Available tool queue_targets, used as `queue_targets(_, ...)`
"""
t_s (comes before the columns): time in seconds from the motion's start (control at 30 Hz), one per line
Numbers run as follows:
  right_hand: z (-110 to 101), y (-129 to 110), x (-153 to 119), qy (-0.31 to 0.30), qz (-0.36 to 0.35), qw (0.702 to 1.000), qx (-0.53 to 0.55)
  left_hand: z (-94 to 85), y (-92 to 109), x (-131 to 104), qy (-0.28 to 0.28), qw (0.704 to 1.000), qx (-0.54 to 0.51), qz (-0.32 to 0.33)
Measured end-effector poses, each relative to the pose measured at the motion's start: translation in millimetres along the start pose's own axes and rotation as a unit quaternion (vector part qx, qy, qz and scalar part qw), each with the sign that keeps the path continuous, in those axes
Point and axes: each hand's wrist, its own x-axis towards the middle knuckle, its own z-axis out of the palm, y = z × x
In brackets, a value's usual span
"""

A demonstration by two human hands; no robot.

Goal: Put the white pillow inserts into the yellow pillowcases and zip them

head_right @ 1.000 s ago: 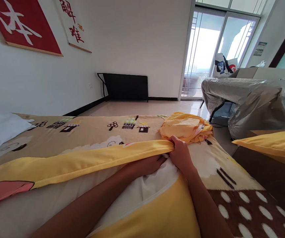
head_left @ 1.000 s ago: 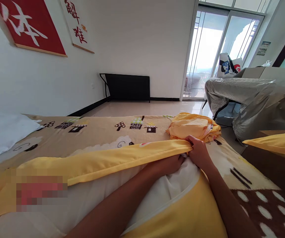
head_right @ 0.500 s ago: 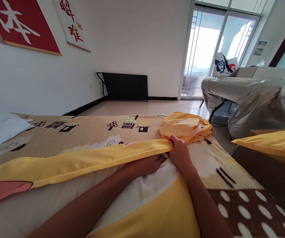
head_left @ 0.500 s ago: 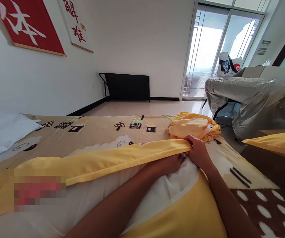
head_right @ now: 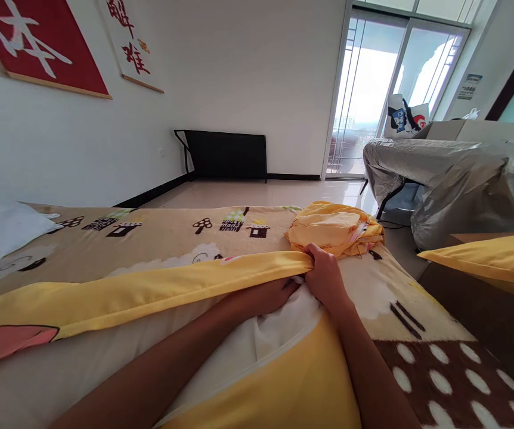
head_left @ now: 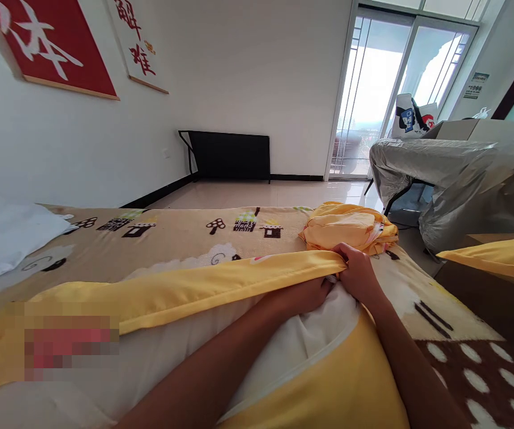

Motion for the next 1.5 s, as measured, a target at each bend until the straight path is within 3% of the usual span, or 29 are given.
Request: queue_targets(1.5,1.2,2.7,0.4,0.003,-0.008,1.000,-0.013,5.3,-4.5,1.6,0.005,1.000,0.015,0.014)
